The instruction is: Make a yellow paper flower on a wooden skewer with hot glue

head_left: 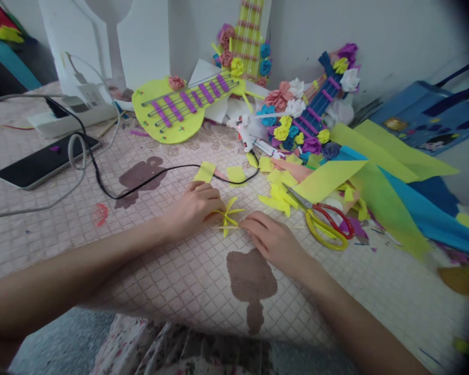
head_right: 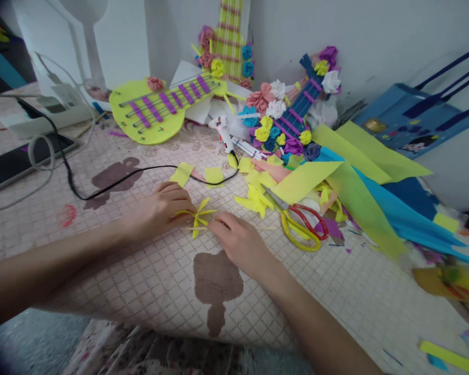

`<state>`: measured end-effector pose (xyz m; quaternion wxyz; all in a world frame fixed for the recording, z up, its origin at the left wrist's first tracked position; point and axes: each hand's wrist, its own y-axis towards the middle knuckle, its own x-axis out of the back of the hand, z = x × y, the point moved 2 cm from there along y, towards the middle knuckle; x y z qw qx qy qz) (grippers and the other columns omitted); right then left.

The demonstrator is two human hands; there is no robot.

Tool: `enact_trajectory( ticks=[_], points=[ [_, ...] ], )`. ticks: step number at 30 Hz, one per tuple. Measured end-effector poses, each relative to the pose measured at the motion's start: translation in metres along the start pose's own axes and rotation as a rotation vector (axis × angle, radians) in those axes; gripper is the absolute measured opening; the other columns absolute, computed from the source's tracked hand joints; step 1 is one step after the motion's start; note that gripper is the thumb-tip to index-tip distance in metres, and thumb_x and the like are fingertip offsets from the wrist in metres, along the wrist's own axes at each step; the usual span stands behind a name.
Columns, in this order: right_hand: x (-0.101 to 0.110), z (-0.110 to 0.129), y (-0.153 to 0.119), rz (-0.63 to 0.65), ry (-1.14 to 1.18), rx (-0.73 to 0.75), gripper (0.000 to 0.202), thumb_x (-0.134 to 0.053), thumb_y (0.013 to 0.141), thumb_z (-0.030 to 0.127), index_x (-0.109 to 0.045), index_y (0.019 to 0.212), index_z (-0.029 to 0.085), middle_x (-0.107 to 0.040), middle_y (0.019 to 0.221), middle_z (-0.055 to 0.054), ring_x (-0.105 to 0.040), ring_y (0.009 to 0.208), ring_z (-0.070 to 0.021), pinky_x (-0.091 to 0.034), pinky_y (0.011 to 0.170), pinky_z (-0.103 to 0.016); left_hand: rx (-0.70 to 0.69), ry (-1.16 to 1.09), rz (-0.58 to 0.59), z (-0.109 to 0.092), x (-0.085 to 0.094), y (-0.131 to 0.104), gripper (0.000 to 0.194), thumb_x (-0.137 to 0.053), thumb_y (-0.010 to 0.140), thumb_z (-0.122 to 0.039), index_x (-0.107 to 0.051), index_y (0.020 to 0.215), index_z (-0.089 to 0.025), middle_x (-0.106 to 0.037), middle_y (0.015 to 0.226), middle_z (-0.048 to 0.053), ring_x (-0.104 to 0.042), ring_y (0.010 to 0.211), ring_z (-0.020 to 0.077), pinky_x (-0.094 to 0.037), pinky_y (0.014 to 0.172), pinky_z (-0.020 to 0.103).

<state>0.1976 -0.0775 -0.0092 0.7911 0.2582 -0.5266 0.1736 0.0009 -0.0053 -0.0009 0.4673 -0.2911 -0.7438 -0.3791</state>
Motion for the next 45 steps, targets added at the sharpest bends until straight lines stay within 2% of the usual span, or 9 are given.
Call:
enact_trajectory(
  ticks=[4,10,18,25,30,35,38,45],
  points=[
    [-0.002,0.001,0.001,0.013,0.018,-0.006,0.024,-0.037,0.09,0.012,-0.057,0.1,0.02,-0.058,0.098,-0.006,-0.058,0.087,-0.0168,-0.05,0.076,-0.031,0.007,-0.011,-0.005,-0.001,-0.001,0.0,0.015,-0.051,0.089,-0.026,-0.063,0.084,-0.018,-0.059,0.084,0.003,-0.051,0.083,0.0163,-0.037,0.084,0.034],
    [-0.001,0.0,0.001,-0.003,-0.001,-0.019,0.021,-0.037,0.092,0.015,-0.058,0.097,0.019,-0.058,0.094,-0.006,-0.058,0.083,-0.0162,-0.05,0.074,-0.03,0.004,-0.058,-0.032,0.001,0.002,0.0,0.012,-0.056,0.087,-0.025,-0.061,0.094,-0.018,-0.06,0.093,0.003,-0.052,0.09,0.0174,-0.037,0.087,0.034],
    [0.0,-0.003,0.0,-0.037,0.018,-0.029,0.022,-0.037,0.092,0.016,-0.056,0.102,0.019,-0.058,0.1,-0.008,-0.058,0.091,-0.0181,-0.05,0.079,-0.033,0.017,-0.059,0.021,0.001,0.0,0.0,0.01,-0.053,0.088,-0.022,-0.062,0.089,-0.018,-0.06,0.09,0.003,-0.052,0.09,0.0173,-0.037,0.089,0.035],
    [0.0,0.007,0.004,-0.043,-0.062,0.072,0.033,-0.036,0.089,0.007,-0.059,0.109,0.02,-0.06,0.097,-0.007,-0.058,0.086,-0.0167,-0.05,0.073,-0.029,0.0,-0.073,0.023,0.004,-0.003,0.002,0.015,-0.048,0.089,-0.019,-0.062,0.085,-0.015,-0.06,0.084,0.002,-0.053,0.086,0.0162,-0.037,0.088,0.034],
    [-0.005,0.016,0.012,-0.091,-0.128,0.101,0.027,-0.039,0.089,0.009,-0.061,0.103,0.016,-0.06,0.099,-0.009,-0.056,0.089,-0.0182,-0.048,0.076,-0.031,-0.012,-0.069,-0.002,0.004,-0.002,0.002,0.012,-0.052,0.086,-0.018,-0.062,0.082,-0.016,-0.061,0.081,0.003,-0.053,0.084,0.0167,-0.039,0.086,0.034],
    [-0.007,0.024,0.018,-0.011,-0.172,0.121,0.034,-0.038,0.089,0.01,-0.057,0.115,0.022,-0.058,0.096,-0.006,-0.054,0.085,-0.0165,-0.046,0.073,-0.029,-0.02,-0.093,-0.027,0.004,0.0,0.001,0.012,-0.052,0.086,-0.018,-0.063,0.084,-0.017,-0.061,0.081,0.003,-0.054,0.083,0.0167,-0.039,0.086,0.035],
    [-0.007,0.025,0.018,0.029,-0.191,0.082,0.032,-0.04,0.09,0.013,-0.056,0.115,0.024,-0.056,0.094,-0.005,-0.053,0.081,-0.0154,-0.045,0.071,-0.027,-0.027,-0.124,-0.028,0.004,0.002,0.001,0.012,-0.052,0.086,-0.019,-0.064,0.083,-0.017,-0.061,0.08,0.003,-0.055,0.081,0.0163,-0.039,0.085,0.034],
    [-0.009,0.024,0.018,-0.03,-0.232,0.068,0.023,-0.047,0.089,0.018,-0.06,0.106,0.024,-0.057,0.092,-0.004,-0.053,0.078,-0.014,-0.043,0.068,-0.026,-0.026,-0.143,-0.04,0.005,0.002,0.0,0.013,-0.053,0.086,-0.021,-0.064,0.082,-0.017,-0.062,0.08,0.003,-0.055,0.081,0.0159,-0.039,0.084,0.034]
  ],
)
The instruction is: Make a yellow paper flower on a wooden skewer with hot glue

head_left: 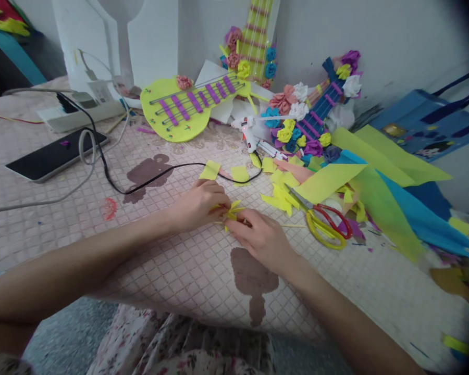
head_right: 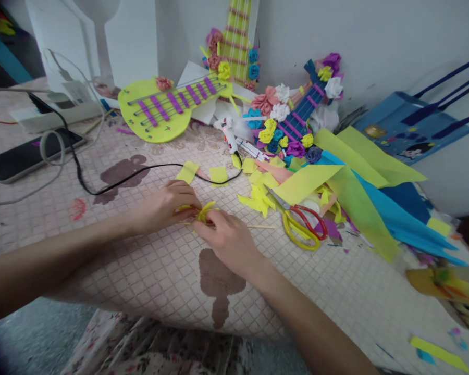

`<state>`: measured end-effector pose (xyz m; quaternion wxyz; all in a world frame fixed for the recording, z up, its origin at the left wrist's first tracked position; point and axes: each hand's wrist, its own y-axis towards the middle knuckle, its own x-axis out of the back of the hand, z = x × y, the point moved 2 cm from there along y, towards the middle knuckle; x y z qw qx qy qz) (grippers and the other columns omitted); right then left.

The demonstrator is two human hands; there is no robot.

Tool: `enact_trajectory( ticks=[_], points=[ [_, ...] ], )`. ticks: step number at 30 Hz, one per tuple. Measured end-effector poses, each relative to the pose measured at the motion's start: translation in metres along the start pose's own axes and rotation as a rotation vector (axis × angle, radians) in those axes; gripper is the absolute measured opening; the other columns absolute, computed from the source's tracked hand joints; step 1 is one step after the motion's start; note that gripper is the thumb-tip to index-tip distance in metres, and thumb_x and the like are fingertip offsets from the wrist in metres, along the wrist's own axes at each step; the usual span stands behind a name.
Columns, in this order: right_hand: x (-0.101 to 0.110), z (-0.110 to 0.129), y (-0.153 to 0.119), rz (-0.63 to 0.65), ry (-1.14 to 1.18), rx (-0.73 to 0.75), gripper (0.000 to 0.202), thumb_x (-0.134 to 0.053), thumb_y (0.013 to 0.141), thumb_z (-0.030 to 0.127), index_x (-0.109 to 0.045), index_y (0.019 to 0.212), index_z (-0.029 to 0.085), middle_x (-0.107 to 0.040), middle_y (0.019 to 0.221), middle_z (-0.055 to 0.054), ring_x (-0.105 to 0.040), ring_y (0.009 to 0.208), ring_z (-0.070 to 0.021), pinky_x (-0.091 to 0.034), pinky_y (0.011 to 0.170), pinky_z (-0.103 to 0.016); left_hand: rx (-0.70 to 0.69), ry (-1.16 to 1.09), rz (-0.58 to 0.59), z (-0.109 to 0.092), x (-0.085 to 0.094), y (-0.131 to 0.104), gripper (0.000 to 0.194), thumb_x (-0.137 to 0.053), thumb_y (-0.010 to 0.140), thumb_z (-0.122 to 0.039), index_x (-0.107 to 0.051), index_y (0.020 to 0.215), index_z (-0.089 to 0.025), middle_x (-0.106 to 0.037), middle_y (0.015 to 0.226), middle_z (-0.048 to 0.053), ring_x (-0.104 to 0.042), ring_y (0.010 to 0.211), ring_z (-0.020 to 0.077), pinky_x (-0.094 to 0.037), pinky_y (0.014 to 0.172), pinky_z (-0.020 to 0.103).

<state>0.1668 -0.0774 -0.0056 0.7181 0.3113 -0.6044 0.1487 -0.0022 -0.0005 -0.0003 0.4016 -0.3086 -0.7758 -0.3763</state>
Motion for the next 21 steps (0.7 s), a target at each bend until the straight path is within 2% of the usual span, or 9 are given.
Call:
enact_trajectory(
  ticks=[9,16,21],
  points=[
    [-0.0005,0.0019,-0.001,-0.042,-0.053,0.022,0.02,-0.046,0.089,0.017,-0.063,0.098,0.021,-0.062,0.093,-0.004,-0.056,0.072,-0.0124,-0.041,0.06,-0.025,0.004,0.019,-0.011,0.0001,-0.002,-0.0004,0.013,-0.053,0.086,-0.019,-0.064,0.081,-0.017,-0.062,0.081,0.002,-0.055,0.082,0.0157,-0.039,0.086,0.034],
    [0.0006,0.0009,-0.0026,-0.09,0.007,0.016,0.021,-0.045,0.089,0.014,-0.061,0.101,0.02,-0.064,0.095,-0.004,-0.059,0.075,-0.0124,-0.042,0.061,-0.024,0.0,0.066,-0.013,0.0002,-0.0019,-0.0009,0.012,-0.053,0.086,-0.018,-0.064,0.081,-0.017,-0.06,0.081,0.003,-0.054,0.084,0.0163,-0.039,0.086,0.034],
    [-0.001,-0.0009,-0.0036,-0.129,0.091,-0.046,0.019,-0.045,0.088,0.014,-0.061,0.096,0.019,-0.064,0.096,-0.004,-0.06,0.075,-0.0121,-0.043,0.062,-0.023,0.009,0.076,-0.03,-0.0025,-0.0012,-0.0007,0.009,-0.055,0.086,-0.018,-0.063,0.083,-0.017,-0.06,0.083,0.002,-0.053,0.085,0.0162,-0.039,0.086,0.034]
  ],
)
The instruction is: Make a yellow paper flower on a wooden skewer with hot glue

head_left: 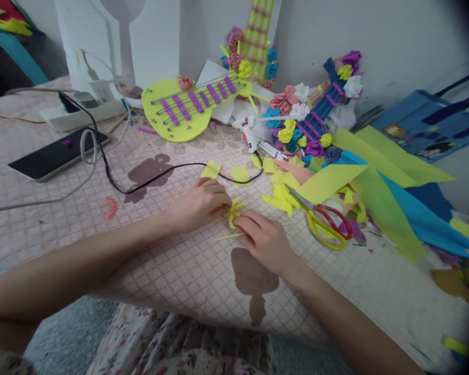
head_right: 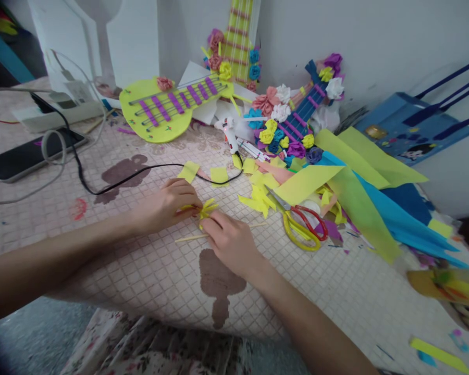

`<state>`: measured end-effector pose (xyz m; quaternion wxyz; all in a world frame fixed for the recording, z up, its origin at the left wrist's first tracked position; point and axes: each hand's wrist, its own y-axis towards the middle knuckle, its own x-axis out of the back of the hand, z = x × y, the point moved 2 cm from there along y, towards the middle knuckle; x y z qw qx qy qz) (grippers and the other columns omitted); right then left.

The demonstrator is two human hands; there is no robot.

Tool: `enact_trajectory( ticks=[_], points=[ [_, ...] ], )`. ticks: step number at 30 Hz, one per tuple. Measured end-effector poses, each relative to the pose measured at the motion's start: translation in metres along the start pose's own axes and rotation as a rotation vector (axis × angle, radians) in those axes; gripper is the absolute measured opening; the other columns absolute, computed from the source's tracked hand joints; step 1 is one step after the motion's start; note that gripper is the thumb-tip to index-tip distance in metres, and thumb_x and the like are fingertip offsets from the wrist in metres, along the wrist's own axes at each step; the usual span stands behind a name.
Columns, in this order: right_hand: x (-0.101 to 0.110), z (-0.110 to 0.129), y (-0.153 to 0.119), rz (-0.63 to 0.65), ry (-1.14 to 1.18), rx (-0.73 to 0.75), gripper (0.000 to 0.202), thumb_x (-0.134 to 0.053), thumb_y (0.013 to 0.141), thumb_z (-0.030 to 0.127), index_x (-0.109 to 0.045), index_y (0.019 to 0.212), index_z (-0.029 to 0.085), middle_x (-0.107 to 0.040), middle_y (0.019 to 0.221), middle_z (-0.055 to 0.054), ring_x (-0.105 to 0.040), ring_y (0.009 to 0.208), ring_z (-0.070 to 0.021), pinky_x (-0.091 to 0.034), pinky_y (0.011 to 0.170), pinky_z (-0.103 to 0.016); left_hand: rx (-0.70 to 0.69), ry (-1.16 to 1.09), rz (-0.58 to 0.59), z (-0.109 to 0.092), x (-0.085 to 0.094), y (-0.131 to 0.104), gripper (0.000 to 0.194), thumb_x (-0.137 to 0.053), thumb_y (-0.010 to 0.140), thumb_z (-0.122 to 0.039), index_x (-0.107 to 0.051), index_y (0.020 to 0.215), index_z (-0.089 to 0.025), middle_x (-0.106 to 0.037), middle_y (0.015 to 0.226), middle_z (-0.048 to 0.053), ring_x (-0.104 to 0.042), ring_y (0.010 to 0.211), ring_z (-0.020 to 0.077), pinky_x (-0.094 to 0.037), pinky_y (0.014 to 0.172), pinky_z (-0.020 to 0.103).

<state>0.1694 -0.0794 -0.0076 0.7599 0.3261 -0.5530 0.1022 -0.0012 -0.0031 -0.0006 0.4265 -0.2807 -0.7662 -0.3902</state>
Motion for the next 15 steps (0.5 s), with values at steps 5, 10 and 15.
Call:
enact_trajectory(
  ticks=[5,10,15],
  points=[
    [-0.001,-0.002,-0.001,-0.002,0.126,-0.086,0.017,-0.046,0.086,0.014,-0.061,0.092,0.019,-0.063,0.093,-0.003,-0.058,0.075,-0.0115,-0.043,0.063,-0.022,0.01,-0.025,0.01,-0.004,0.0,0.0,0.004,-0.058,0.084,-0.019,-0.059,0.087,-0.016,-0.061,0.088,0.002,-0.052,0.087,0.0164,-0.038,0.086,0.033],
    [-0.002,-0.002,-0.001,0.003,0.222,-0.133,0.018,-0.046,0.083,0.011,-0.061,0.089,0.019,-0.061,0.086,-0.002,-0.056,0.072,-0.0109,-0.043,0.063,-0.021,-0.028,-0.087,0.043,-0.013,0.001,-0.001,0.015,-0.061,0.083,-0.03,-0.057,0.085,-0.016,-0.059,0.092,0.004,-0.051,0.091,0.0179,-0.038,0.087,0.033],
    [-0.002,-0.003,-0.002,0.003,0.232,-0.143,0.017,-0.046,0.083,0.011,-0.06,0.089,0.019,-0.06,0.085,-0.002,-0.056,0.073,-0.0117,-0.042,0.063,-0.022,-0.003,-0.094,-0.007,-0.017,-0.003,-0.003,0.02,-0.06,0.084,-0.036,-0.055,0.079,-0.017,-0.058,0.087,0.003,-0.05,0.088,0.0177,-0.037,0.088,0.034]
  ],
)
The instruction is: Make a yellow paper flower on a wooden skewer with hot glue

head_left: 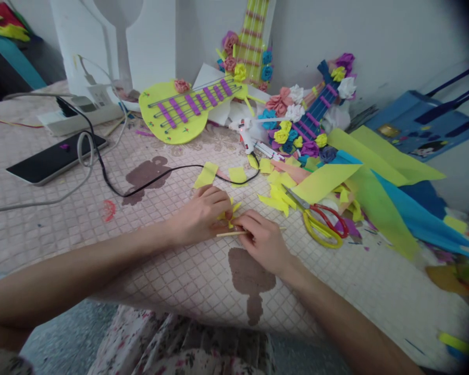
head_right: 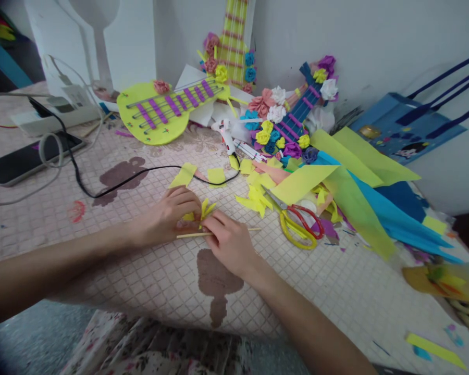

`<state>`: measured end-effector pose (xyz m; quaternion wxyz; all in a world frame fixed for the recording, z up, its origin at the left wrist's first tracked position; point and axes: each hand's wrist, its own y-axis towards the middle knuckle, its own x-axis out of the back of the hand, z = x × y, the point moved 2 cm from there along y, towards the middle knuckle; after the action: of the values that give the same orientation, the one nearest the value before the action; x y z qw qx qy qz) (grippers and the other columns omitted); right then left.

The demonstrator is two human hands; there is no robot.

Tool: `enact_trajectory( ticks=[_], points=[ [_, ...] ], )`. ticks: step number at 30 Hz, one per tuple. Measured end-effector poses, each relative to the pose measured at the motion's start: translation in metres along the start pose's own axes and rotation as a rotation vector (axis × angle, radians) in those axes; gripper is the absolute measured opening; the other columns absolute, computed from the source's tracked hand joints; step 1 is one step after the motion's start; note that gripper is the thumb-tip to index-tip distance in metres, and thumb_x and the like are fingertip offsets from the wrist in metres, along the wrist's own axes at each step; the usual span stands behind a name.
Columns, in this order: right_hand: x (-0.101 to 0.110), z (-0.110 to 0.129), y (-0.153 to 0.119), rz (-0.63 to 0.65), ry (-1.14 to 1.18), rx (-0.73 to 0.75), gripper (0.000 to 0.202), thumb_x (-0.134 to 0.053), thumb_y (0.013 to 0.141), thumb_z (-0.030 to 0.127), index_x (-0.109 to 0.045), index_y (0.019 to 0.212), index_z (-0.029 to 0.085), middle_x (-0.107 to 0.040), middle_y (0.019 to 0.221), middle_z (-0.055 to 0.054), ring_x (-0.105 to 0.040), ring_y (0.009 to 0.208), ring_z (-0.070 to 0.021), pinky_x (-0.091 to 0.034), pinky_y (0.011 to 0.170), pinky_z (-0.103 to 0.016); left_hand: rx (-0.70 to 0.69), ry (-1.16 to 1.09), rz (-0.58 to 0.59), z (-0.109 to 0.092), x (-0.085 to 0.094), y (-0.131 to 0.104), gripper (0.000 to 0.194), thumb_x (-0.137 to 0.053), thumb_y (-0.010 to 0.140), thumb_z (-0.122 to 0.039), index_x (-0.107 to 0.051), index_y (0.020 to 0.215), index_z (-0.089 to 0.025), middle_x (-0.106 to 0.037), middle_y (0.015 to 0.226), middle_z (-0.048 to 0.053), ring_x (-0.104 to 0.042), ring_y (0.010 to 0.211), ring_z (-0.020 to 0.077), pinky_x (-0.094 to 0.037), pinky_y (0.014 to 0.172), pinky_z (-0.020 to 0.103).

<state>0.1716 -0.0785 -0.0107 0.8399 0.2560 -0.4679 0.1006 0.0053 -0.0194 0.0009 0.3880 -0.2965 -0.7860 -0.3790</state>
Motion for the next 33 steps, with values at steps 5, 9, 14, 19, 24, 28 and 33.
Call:
enact_trajectory(
  ticks=[5,9,14,19,24,28,33],
  points=[
    [0.0,0.0,0.0,0.001,-0.006,0.006,0.019,-0.045,0.081,0.009,-0.06,0.089,0.019,-0.061,0.087,-0.003,-0.056,0.073,-0.0118,-0.043,0.065,-0.022,0.041,0.02,-0.053,0.0,-0.004,-0.004,0.018,-0.061,0.083,-0.034,-0.057,0.075,-0.018,-0.059,0.083,0.002,-0.051,0.087,0.0169,-0.034,0.093,0.036],
    [-0.001,-0.001,-0.001,-0.002,-0.031,0.013,0.02,-0.046,0.079,0.007,-0.059,0.088,0.019,-0.061,0.088,-0.003,-0.057,0.076,-0.0123,-0.043,0.066,-0.023,0.075,0.076,-0.053,-0.006,-0.006,-0.008,0.012,-0.06,0.083,-0.03,-0.059,0.078,-0.019,-0.061,0.085,0.001,-0.051,0.09,0.0172,-0.027,0.101,0.041],
    [-0.002,-0.002,-0.002,-0.008,-0.07,0.035,0.02,-0.047,0.08,0.008,-0.06,0.091,0.019,-0.062,0.093,-0.004,-0.058,0.08,-0.0135,-0.043,0.068,-0.023,0.079,0.105,-0.053,-0.011,-0.009,-0.011,0.015,-0.057,0.085,-0.03,-0.06,0.075,-0.019,-0.061,0.083,0.0,-0.053,0.09,0.0168,-0.023,0.105,0.045],
    [0.001,-0.001,-0.001,-0.011,-0.161,0.054,0.019,-0.047,0.078,0.007,-0.06,0.086,0.019,-0.062,0.088,-0.003,-0.057,0.075,-0.0128,-0.042,0.063,-0.023,0.038,0.148,-0.087,-0.012,-0.01,-0.012,0.014,-0.051,0.087,-0.023,-0.062,0.078,-0.02,-0.062,0.086,0.001,-0.053,0.091,0.0168,-0.021,0.107,0.047],
    [0.002,-0.001,-0.002,0.008,-0.22,0.069,0.018,-0.046,0.08,0.009,-0.06,0.085,0.019,-0.062,0.088,-0.003,-0.057,0.073,-0.012,-0.041,0.062,-0.023,0.055,0.158,-0.057,-0.01,-0.007,-0.012,0.01,-0.053,0.085,-0.019,-0.062,0.08,-0.02,-0.062,0.087,0.001,-0.053,0.093,0.0169,-0.022,0.107,0.048],
    [0.003,0.0,-0.003,0.04,-0.226,0.052,0.013,-0.047,0.085,0.016,-0.058,0.092,0.019,-0.063,0.09,-0.003,-0.058,0.076,-0.0134,-0.04,0.062,-0.024,0.053,0.149,-0.035,-0.009,-0.008,-0.013,0.01,-0.053,0.084,-0.019,-0.061,0.079,-0.02,-0.061,0.087,0.001,-0.052,0.093,0.0171,-0.024,0.105,0.047],
    [0.013,-0.001,-0.002,0.039,-0.217,-0.062,0.022,-0.043,0.091,0.037,-0.052,0.098,0.017,-0.064,0.087,-0.004,-0.059,0.077,-0.0166,-0.038,0.059,-0.026,0.05,0.14,-0.025,-0.008,-0.011,-0.015,0.008,-0.054,0.083,-0.017,-0.061,0.08,-0.019,-0.061,0.089,0.001,-0.053,0.094,0.0177,-0.023,0.106,0.048]
  ],
)
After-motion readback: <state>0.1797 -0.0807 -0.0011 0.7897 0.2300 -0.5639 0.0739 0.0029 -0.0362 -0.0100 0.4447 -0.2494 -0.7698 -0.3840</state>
